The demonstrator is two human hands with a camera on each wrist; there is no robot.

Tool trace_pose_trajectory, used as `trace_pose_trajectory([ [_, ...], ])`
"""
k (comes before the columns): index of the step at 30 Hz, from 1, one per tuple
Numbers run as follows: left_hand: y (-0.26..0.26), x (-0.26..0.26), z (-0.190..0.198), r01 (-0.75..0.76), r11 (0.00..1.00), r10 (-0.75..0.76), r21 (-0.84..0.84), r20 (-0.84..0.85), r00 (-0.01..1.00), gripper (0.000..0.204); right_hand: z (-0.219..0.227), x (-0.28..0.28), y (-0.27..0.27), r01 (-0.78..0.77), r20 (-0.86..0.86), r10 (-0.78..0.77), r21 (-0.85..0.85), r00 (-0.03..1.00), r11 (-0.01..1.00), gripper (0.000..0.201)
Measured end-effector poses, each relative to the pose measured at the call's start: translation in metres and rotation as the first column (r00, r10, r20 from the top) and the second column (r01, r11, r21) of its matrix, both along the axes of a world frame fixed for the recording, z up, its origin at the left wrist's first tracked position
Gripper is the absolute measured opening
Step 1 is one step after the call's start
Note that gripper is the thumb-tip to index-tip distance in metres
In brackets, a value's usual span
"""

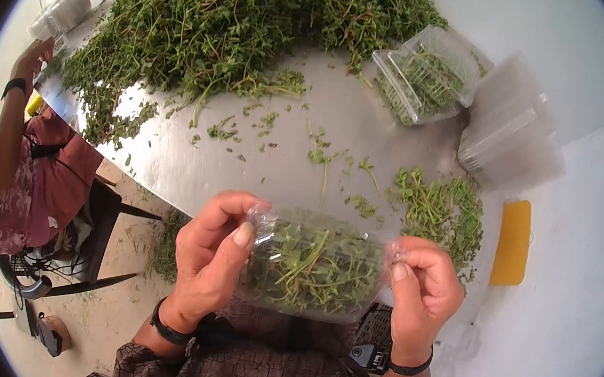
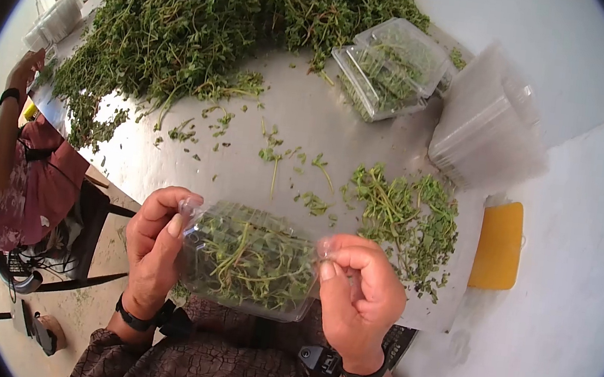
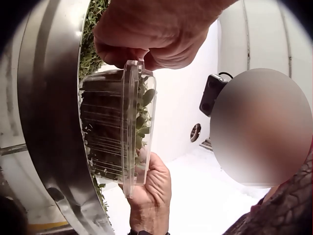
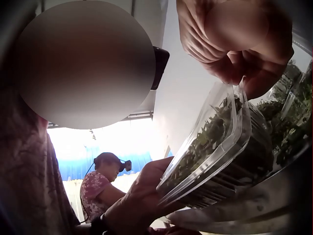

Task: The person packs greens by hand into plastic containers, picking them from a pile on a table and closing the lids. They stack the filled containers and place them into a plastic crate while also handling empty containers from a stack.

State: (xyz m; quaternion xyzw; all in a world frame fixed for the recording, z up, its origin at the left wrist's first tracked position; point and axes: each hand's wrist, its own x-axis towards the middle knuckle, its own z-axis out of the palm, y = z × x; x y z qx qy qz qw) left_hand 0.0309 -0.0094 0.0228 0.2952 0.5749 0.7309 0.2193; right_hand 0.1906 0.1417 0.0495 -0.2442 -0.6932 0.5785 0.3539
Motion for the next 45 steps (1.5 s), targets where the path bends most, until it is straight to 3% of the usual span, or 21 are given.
trace_pose_trajectory([
  [2,-0.007,0.003,-0.002,-0.007,1.000,0.007,-0.014,-0.008,1.000,0.019,-0.003,0.008,-0.005,-0.058,-0.022,0.061,0.119,0.998,0.991,0.011],
  [5,-0.021,0.005,-0.006,0.051,0.997,-0.055,-0.050,-0.093,0.994,0.017,-0.010,0.020,-0.013,-0.111,-0.015,0.113,0.116,0.993,0.987,0.013],
  [7,-0.027,0.009,-0.009,0.060,0.994,-0.078,-0.090,-0.215,0.973,0.016,-0.013,0.024,-0.021,-0.091,-0.012,0.091,0.042,0.996,0.995,0.014],
  [11,-0.039,0.015,-0.023,0.095,0.990,-0.118,-0.104,-0.241,0.963,0.015,-0.013,0.031,-0.032,-0.066,0.050,0.072,-0.109,0.996,0.992,0.019],
  [14,-0.046,0.019,-0.020,0.076,0.990,-0.104,-0.115,-0.263,0.959,0.013,-0.015,0.037,-0.036,-0.108,0.064,0.114,-0.080,0.991,0.991,0.023],
  [18,-0.055,0.023,-0.018,0.125,0.983,-0.150,-0.133,-0.196,0.969,0.013,-0.011,0.042,-0.037,-0.174,0.112,0.186,-0.110,0.976,0.979,0.026],
  [20,-0.060,0.024,-0.018,0.136,0.975,-0.170,-0.177,-0.196,0.966,0.013,-0.012,0.047,-0.037,-0.188,0.132,0.231,-0.273,0.964,0.943,0.026],
  [26,-0.071,0.030,-0.026,0.182,0.958,-0.219,-0.220,-0.157,0.963,0.012,-0.020,0.057,-0.039,-0.239,0.195,0.344,-0.419,0.918,0.876,0.019],
  [29,-0.074,0.032,-0.028,0.205,0.949,-0.237,-0.238,-0.111,0.965,0.012,-0.019,0.061,-0.040,-0.215,0.279,0.361,-0.441,0.890,0.871,0.015],
  [32,-0.075,0.034,-0.026,0.235,0.931,-0.269,-0.280,-0.090,0.959,0.012,-0.020,0.064,-0.040,-0.231,0.277,0.374,-0.437,0.885,0.869,0.010],
  [34,-0.072,0.038,-0.025,0.234,0.932,-0.233,-0.276,0.036,0.972,0.012,-0.019,0.063,-0.041,-0.232,0.274,0.363,-0.413,0.891,0.881,0.008],
  [38,-0.072,0.042,-0.024,0.248,0.918,-0.246,-0.309,0.046,0.968,0.018,-0.019,0.064,-0.040,-0.215,0.275,0.342,-0.402,0.899,0.890,0.004],
  [40,-0.071,0.043,-0.024,0.256,0.920,-0.208,-0.296,0.183,0.961,0.013,-0.019,0.064,-0.042,-0.211,0.281,0.337,-0.398,0.899,0.893,0.004],
  [43,-0.073,0.042,-0.021,0.214,0.878,-0.214,-0.429,0.049,0.976,0.012,-0.018,0.066,-0.044,-0.214,0.294,0.337,-0.382,0.894,0.899,0.004],
  [45,-0.074,0.043,-0.025,0.200,0.891,-0.226,-0.407,-0.016,0.974,0.015,-0.018,0.067,-0.044,-0.222,0.301,0.341,-0.368,0.891,0.903,0.004],
])
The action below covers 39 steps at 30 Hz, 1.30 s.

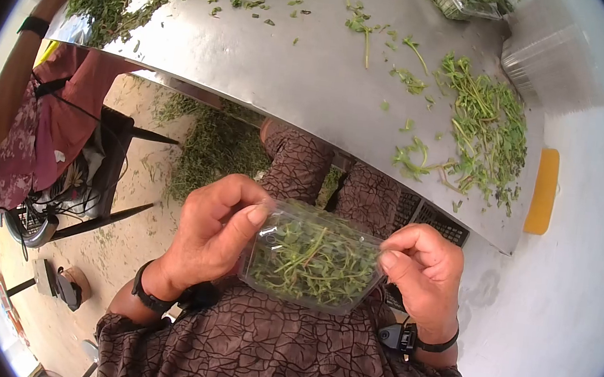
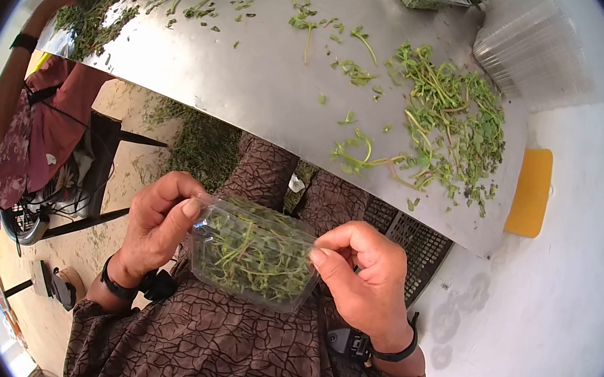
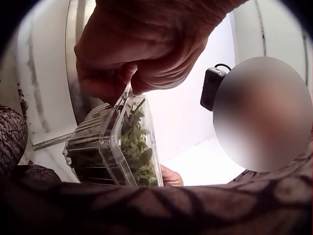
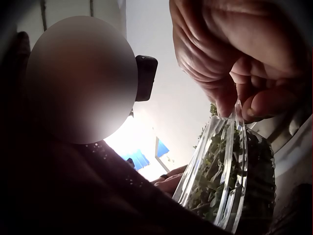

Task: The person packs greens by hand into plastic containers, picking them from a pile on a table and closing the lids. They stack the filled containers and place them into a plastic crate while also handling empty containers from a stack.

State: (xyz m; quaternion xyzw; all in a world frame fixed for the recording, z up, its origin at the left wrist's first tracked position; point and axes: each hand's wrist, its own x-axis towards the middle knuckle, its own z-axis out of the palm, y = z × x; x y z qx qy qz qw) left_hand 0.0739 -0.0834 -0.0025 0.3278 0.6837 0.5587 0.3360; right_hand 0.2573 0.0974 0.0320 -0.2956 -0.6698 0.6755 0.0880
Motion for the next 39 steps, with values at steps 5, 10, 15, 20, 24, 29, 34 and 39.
trace_pose_trajectory([
  [5,-0.001,-0.001,0.001,0.036,0.998,-0.028,0.049,-0.145,0.989,0.017,0.001,0.001,-0.001,-0.034,-0.019,0.036,0.105,0.999,0.994,0.004],
  [10,0.000,0.001,0.000,0.032,0.994,-0.012,0.101,-0.201,0.979,0.014,0.003,0.002,-0.002,-0.044,-0.006,0.045,0.152,0.999,0.987,0.005],
  [15,0.000,0.000,0.002,0.052,0.992,-0.023,0.113,-0.243,0.970,0.007,0.003,0.004,-0.003,-0.055,-0.012,0.059,0.186,0.998,0.981,0.005],
  [20,0.001,0.001,0.001,0.052,0.993,-0.023,0.108,-0.253,0.967,0.002,-0.001,0.003,-0.001,-0.079,-0.011,0.087,0.302,0.996,0.950,0.006],
  [24,0.003,0.003,-0.004,0.013,0.992,0.018,0.124,-0.241,0.970,0.012,0.000,0.000,-0.002,-0.077,0.019,0.074,0.278,0.997,0.957,0.007],
  [29,0.005,0.001,-0.006,0.008,0.995,0.012,0.104,-0.191,0.982,0.013,-0.003,0.000,-0.001,-0.074,0.032,0.068,0.236,0.997,0.969,0.009],
  [34,0.008,0.002,-0.005,-0.029,0.999,0.030,0.024,-0.063,0.998,0.009,-0.004,0.001,-0.001,-0.038,0.048,0.030,0.161,0.998,0.986,0.009],
  [39,0.017,0.003,0.009,-0.086,0.996,0.081,0.027,0.160,0.984,0.014,0.000,0.001,-0.001,0.042,-0.009,-0.042,0.060,0.999,0.997,0.009],
])
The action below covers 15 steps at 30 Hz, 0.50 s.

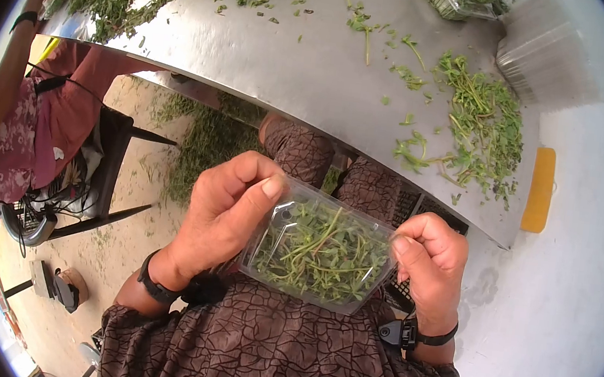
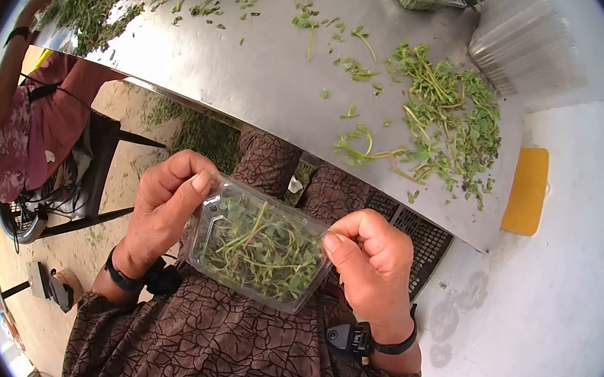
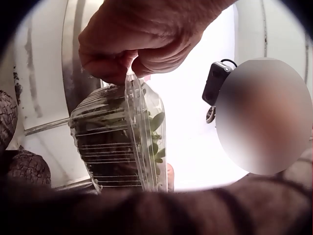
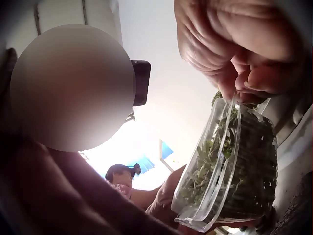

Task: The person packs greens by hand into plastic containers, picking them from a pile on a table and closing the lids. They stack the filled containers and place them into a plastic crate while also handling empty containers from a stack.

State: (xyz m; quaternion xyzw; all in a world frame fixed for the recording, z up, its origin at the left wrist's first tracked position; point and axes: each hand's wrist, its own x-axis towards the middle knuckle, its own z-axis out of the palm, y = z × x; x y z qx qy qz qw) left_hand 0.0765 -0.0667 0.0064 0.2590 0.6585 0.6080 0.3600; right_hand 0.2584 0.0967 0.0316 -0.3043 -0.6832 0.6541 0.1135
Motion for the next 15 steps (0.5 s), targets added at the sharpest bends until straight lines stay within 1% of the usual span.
trace_pose_trajectory([
  [1,0.001,-0.001,0.003,-0.009,1.000,0.008,0.022,0.041,0.999,0.016,0.001,0.001,0.001,0.002,-0.014,-0.003,-0.016,1.000,1.000,0.009],
  [5,0.004,-0.005,0.008,0.024,1.000,-0.024,0.015,-0.010,1.000,0.017,0.003,-0.001,0.000,0.015,-0.044,-0.017,-0.035,0.999,0.999,0.008],
  [6,0.005,-0.006,0.008,0.037,0.999,-0.038,-0.019,-0.007,0.999,0.017,0.003,-0.001,0.001,0.016,-0.046,-0.018,-0.035,0.999,0.999,0.008],
  [8,0.006,-0.006,0.008,0.046,0.998,-0.047,-0.053,-0.004,0.999,0.017,0.004,-0.001,0.003,0.036,-0.030,-0.039,-0.102,0.999,0.994,0.009],
  [10,0.008,-0.009,0.008,0.050,0.998,-0.054,-0.028,-0.127,0.991,0.017,0.003,-0.001,0.002,0.031,-0.020,-0.034,-0.115,0.999,0.993,0.009],
  [15,0.009,-0.013,0.011,0.064,0.998,-0.060,0.024,-0.141,0.988,0.016,0.007,0.000,0.002,0.006,-0.037,-0.012,-0.153,0.999,0.988,0.009],
])
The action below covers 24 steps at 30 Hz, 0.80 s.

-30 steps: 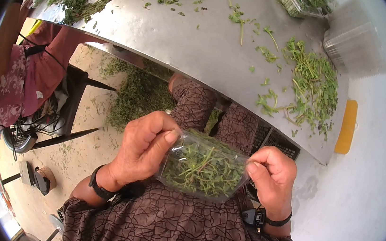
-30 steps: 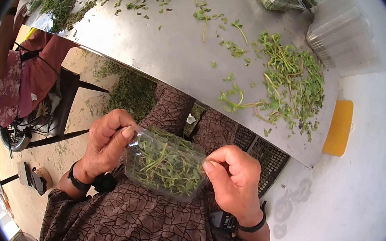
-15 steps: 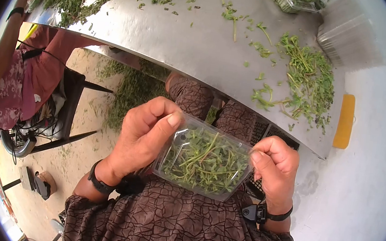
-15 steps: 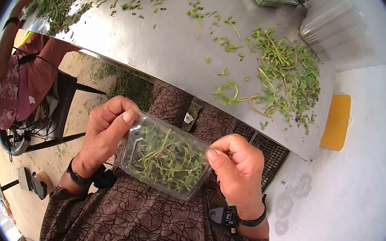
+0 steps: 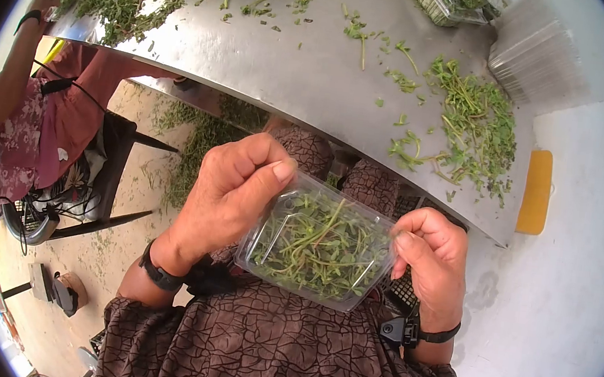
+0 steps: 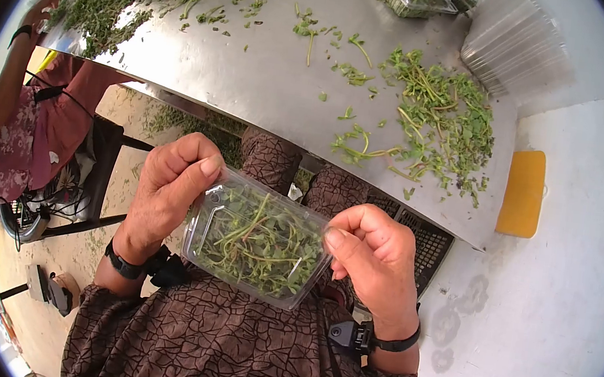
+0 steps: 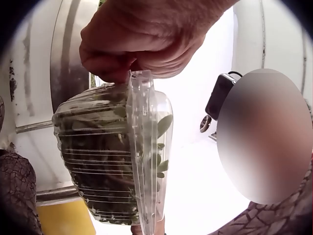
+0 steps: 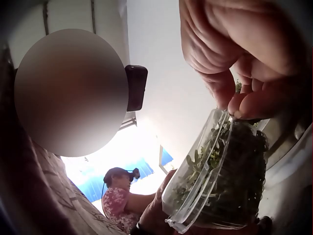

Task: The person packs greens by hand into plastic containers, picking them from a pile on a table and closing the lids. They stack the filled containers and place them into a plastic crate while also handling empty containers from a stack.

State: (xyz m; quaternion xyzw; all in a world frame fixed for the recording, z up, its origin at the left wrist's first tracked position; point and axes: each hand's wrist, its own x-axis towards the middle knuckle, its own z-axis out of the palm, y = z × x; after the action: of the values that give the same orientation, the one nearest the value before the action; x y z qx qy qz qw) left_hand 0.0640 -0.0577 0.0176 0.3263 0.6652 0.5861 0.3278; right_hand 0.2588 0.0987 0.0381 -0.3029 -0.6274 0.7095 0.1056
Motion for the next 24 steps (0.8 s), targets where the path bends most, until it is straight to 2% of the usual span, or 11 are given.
trace_pose_trajectory([
  [2,-0.001,0.000,0.002,0.011,1.000,-0.011,0.011,-0.017,1.000,0.016,0.006,0.000,-0.002,-0.003,0.038,0.004,-0.039,0.999,0.999,0.009],
  [4,-0.001,0.001,0.006,0.013,1.000,-0.014,0.020,0.088,0.996,0.016,0.006,0.001,-0.004,-0.008,0.045,0.008,-0.009,0.999,1.000,0.009],
  [7,0.000,0.001,0.009,0.015,0.999,-0.016,0.036,0.042,0.999,0.017,0.005,0.004,-0.006,-0.012,0.018,0.011,0.045,1.000,0.999,0.010],
  [12,-0.002,0.002,0.009,0.007,0.998,-0.011,0.067,0.063,0.998,0.017,0.004,0.006,-0.013,0.026,-0.045,-0.022,0.075,0.999,0.997,0.012],
  [14,0.000,0.000,0.011,-0.004,0.999,0.001,0.055,0.053,0.999,0.016,0.006,0.006,-0.013,0.006,-0.014,-0.004,0.135,1.000,0.991,0.013],
  [21,0.008,-0.002,0.021,-0.019,0.996,0.012,0.084,0.082,0.997,0.016,0.009,0.002,-0.010,0.049,-0.060,-0.047,0.047,0.997,0.998,0.013],
  [23,0.012,-0.006,0.025,-0.010,0.996,0.001,0.084,0.107,0.994,0.017,0.008,0.002,-0.007,0.053,-0.084,-0.047,0.068,0.995,0.996,0.013],
  [24,0.013,-0.006,0.026,-0.003,0.996,-0.002,0.093,0.062,0.998,0.017,0.007,0.002,-0.007,0.041,-0.082,-0.037,0.056,0.996,0.998,0.013],
])
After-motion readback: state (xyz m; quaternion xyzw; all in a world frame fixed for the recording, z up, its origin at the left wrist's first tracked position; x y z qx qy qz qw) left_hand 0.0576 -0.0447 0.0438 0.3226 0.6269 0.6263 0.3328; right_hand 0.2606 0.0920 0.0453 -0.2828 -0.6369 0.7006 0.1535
